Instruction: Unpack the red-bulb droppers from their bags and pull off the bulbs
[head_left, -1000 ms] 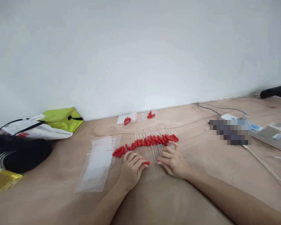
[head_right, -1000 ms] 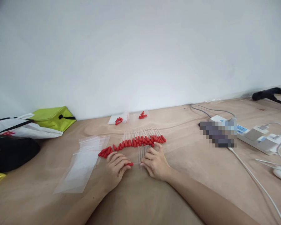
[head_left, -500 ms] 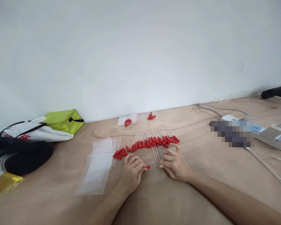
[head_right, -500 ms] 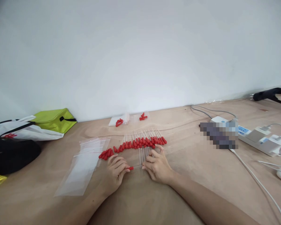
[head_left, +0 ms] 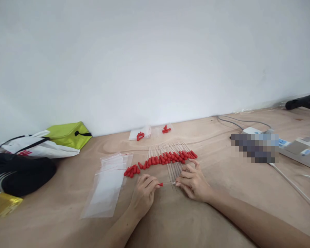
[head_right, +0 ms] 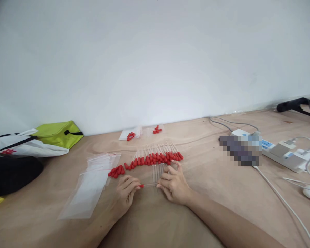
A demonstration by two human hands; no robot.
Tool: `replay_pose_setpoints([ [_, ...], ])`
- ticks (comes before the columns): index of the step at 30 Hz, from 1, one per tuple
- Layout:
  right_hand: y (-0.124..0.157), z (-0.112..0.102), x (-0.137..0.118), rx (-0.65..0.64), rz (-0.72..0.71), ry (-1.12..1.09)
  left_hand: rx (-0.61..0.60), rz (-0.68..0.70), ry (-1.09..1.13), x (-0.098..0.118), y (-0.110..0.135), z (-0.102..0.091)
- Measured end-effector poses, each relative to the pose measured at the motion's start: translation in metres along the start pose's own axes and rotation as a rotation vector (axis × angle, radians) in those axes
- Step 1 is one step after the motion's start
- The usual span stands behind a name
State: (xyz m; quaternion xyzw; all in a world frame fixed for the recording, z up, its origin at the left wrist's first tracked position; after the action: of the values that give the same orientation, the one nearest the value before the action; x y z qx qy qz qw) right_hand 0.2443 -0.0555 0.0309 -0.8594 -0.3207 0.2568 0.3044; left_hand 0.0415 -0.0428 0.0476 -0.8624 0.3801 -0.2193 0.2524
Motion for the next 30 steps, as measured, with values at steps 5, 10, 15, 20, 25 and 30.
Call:
replay_pose_setpoints([
  [5, 0.002, -0.01, 0.009, 0.109, 0.168, 0.062, 0.277, -0.354, -0.076, -0.053, 0.008, -0.028],
  [10, 0.001, -0.008, 0.008, 0.229, 0.221, 0.108, 0.345, -0.687, -0.206, -0.095, 0.022, -0.042],
  [15, -0.001, -0.002, 0.008, 0.262, 0.213, 0.153, 0.24, -0.824, -0.132, -0.114, 0.031, -0.036],
  [20, -0.004, 0.004, 0.006, 0.22, 0.175, 0.188, 0.102, -0.79, -0.24, -0.11, 0.027, -0.036],
  [25, -0.006, 0.009, 0.002, 0.106, 0.167, 0.172, 0.179, -0.553, -0.499, -0.073, 0.011, -0.035],
  [30, -0.005, 0.01, -0.001, -0.006, 0.131, 0.176, 0.042, -0.371, -0.519, -0.043, -0.01, -0.011],
])
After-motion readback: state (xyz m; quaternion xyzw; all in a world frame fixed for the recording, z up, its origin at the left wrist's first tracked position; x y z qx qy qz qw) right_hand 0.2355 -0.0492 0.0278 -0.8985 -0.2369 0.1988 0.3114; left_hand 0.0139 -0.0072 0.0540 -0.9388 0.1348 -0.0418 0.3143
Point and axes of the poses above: each hand's wrist, its own y-axis away from the middle knuckle, its own z-axis out of the palm, x = y × z, the point moved 3 cm from there along -y, towards the middle knuckle, and after that the axes turned 1 degree about -x, right-handed, at the moved point
